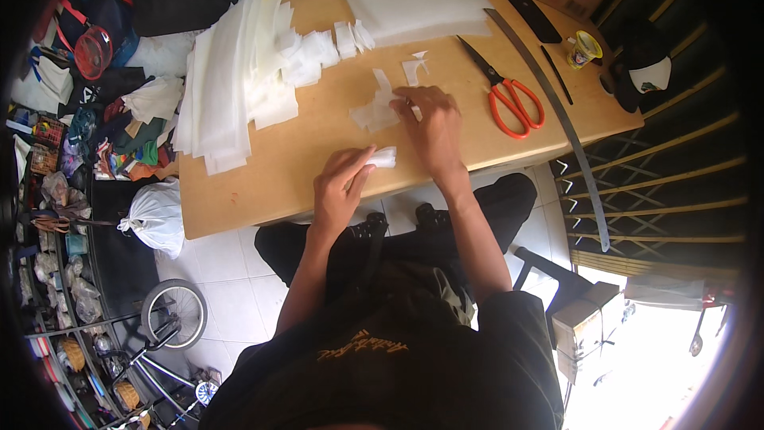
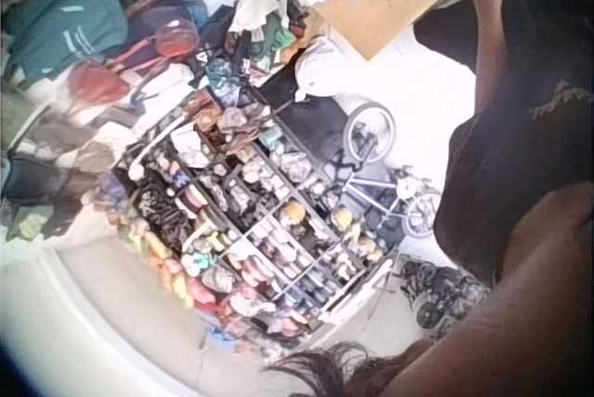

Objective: The person folds small white foam strips and gathers them into a stack on a table.

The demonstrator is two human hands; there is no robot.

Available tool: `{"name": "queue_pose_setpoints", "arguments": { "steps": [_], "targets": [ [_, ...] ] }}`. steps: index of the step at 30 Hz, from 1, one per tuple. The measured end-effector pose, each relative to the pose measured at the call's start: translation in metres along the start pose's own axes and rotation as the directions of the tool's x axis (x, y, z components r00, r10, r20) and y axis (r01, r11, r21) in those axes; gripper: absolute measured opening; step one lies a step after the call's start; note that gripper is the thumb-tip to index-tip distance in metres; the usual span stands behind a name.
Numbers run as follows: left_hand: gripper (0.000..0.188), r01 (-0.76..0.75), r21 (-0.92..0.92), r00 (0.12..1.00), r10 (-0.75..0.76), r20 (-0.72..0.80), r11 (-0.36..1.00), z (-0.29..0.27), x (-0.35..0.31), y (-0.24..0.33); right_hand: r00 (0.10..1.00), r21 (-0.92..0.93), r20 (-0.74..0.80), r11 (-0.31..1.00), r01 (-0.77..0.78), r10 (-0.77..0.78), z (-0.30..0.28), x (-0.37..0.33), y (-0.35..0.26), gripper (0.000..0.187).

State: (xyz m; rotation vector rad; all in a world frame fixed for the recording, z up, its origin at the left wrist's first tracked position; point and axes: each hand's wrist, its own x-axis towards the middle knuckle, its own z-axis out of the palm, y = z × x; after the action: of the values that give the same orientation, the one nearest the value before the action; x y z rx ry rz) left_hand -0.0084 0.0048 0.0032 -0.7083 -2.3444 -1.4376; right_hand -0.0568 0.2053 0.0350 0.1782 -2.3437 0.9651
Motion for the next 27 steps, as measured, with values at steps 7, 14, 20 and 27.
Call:
{"name": "queue_pose_setpoints", "arguments": {
  "steps": [7, 14, 20, 27],
  "targets": [
    [0.042, -0.041, 0.024, 0.998, 0.042, -0.044, 0.999, 0.003, -0.002, -0.004, 0.968, 0.056, 0.231, 0.994, 0.09, -0.1, -0.017, -0.046, -0.034, 0.016],
    [0.05, 0.027, 0.002, 1.0, -0.027, -0.016, 1.0, 0.001, -0.005, -0.007, 0.956, 0.079, 0.29, 0.996, 0.034, -0.055, -0.03, -0.048, -0.049, 0.022],
    [0.048, 0.032, 0.091, 0.999, -0.032, -0.003, 0.995, -0.004, 0.005, 0.011, 0.956, 0.068, 0.278, 0.995, 0.078, -0.094, -0.026, -0.052, -0.039, 0.029],
    [0.026, 0.034, 0.067, 0.998, -0.038, 0.059, 0.997, 0.0, 0.003, 0.0, 0.98, -0.018, 0.197, 1.0, 0.016, -0.012, -0.019, -0.038, -0.023, 0.017]
  ]
}}
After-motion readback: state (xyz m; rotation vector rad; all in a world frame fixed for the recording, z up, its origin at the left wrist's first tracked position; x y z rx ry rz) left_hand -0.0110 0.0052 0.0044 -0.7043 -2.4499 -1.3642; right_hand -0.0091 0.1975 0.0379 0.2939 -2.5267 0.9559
